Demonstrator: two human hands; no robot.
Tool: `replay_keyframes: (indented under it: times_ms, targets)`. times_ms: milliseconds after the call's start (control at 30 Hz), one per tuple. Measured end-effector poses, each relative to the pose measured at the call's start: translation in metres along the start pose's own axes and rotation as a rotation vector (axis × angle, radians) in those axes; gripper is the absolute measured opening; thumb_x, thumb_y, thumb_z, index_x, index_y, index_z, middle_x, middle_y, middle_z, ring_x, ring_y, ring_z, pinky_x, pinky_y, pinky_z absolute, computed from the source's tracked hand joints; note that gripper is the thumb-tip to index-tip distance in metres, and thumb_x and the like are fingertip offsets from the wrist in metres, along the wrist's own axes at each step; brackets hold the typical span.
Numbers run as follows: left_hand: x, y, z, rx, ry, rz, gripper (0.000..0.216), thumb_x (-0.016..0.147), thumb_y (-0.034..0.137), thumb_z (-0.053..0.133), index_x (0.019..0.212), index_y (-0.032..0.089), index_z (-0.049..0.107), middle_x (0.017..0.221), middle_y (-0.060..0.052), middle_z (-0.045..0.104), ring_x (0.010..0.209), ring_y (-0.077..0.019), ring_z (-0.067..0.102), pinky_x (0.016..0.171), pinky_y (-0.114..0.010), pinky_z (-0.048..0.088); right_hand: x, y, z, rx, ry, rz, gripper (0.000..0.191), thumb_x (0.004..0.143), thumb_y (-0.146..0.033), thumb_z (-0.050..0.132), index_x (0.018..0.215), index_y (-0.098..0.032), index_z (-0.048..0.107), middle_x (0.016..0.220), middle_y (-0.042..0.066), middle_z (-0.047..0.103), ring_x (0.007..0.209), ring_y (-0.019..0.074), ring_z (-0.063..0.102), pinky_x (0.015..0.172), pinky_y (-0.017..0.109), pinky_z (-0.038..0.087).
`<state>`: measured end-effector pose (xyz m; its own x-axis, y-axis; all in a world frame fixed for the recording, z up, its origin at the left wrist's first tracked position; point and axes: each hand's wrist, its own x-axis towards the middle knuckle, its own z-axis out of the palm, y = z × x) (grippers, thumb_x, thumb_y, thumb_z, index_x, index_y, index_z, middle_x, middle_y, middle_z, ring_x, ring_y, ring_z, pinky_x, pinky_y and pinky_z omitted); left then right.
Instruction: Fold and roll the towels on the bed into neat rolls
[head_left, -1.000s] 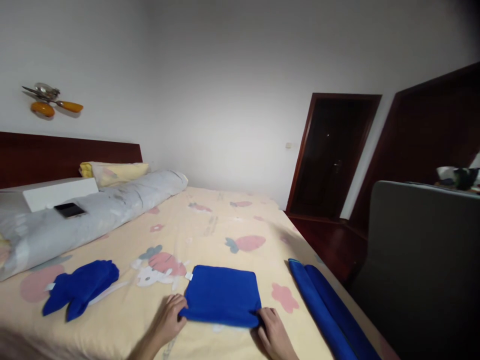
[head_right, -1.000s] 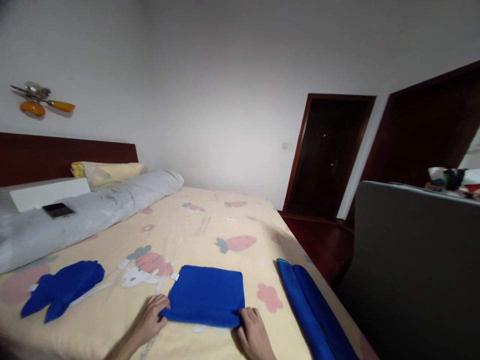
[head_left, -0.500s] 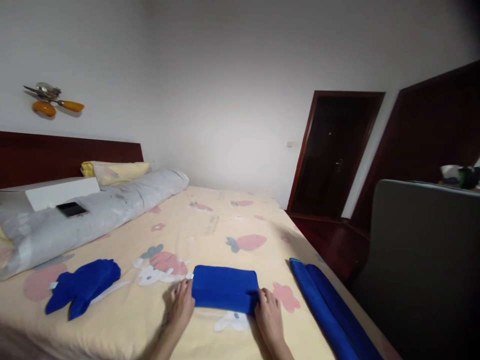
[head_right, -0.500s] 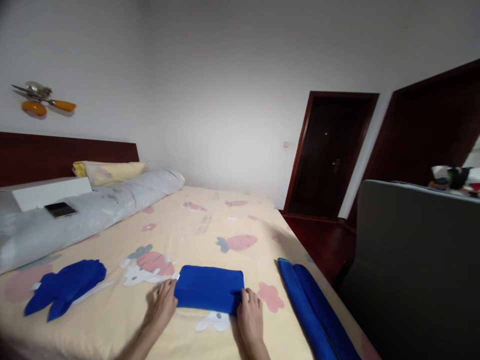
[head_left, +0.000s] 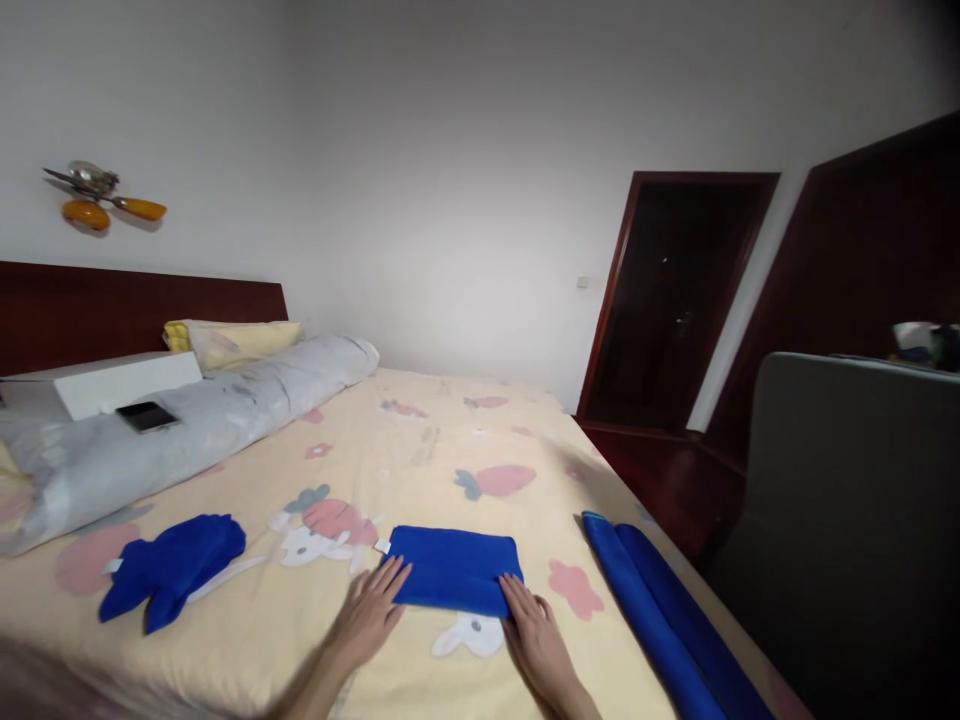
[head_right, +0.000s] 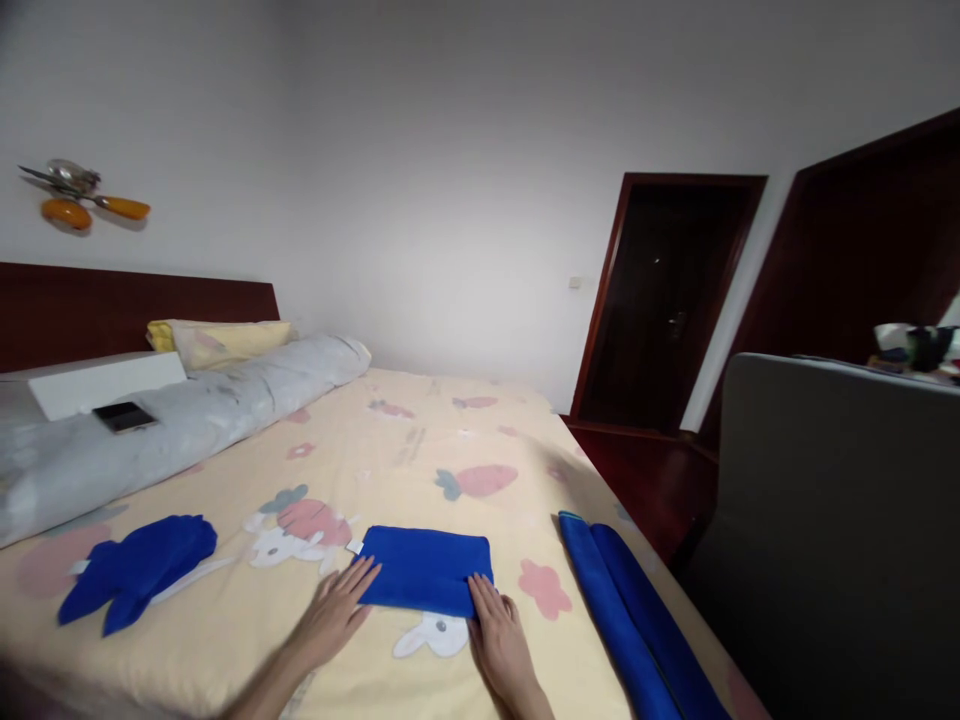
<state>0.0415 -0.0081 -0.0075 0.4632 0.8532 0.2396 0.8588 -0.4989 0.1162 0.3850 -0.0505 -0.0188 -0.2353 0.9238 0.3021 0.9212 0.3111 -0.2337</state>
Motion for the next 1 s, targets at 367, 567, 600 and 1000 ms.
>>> replay_keyframes:
  times_ms: [367, 567, 600, 1000]
  targets:
    - [0.005, -0.004, -0.019, -0.104, 0.126, -0.069, 0.048, 0.074, 0.009, 0.048, 0.116, 0.027, 0.065, 0.126, -0.006, 0.064, 0.12, -0.0238, 0.054, 0.104, -0.042, 0.036, 0.003, 0.009, -0.022, 0.152, 0.139, 0.007, 0.033, 0.095, -0.031, 0.038, 0.118, -0.023, 0.06, 0.115, 0.012, 0.068, 0.111, 0.0266, 0.06, 0.096, 0.046, 0.04]
    - [-0.002, -0.007, -0.037, -0.368, 0.16, -0.093, 0.031, 0.069, 0.014, 0.051, 0.096, 0.024, 0.064, 0.098, -0.003, 0.069, 0.098, -0.0221, 0.061, 0.092, -0.035, 0.043, -0.006, 0.009, -0.045, 0.476, 0.059, 0.136, 0.027, 0.092, -0.04, 0.043, 0.106, -0.023, 0.058, 0.094, 0.005, 0.069, 0.084, 0.0233, 0.063, 0.077, 0.035, 0.047]
    - [-0.004, -0.008, -0.038, -0.418, 0.153, -0.123, 0.03, 0.069, 0.015, 0.051, 0.095, 0.024, 0.063, 0.096, -0.002, 0.07, 0.095, -0.0212, 0.062, 0.089, -0.033, 0.044, -0.006, 0.009, -0.047, 0.534, 0.039, 0.152, 0.026, 0.091, -0.042, 0.045, 0.104, -0.022, 0.057, 0.089, 0.004, 0.069, 0.081, 0.0224, 0.062, 0.073, 0.033, 0.047]
    - [0.02, 0.035, -0.024, -0.11, 0.028, -0.291, 0.06, 0.075, 0.004, 0.039, 0.129, 0.022, 0.056, 0.14, -0.006, 0.056, 0.132, -0.0195, 0.045, 0.111, -0.039, 0.03, 0.014, -0.014, 0.003, -0.006, 0.353, 0.101, 0.037, 0.084, -0.018, 0.044, 0.115, -0.018, 0.063, 0.119, 0.013, 0.066, 0.11, 0.0285, 0.06, 0.098, 0.043, 0.043]
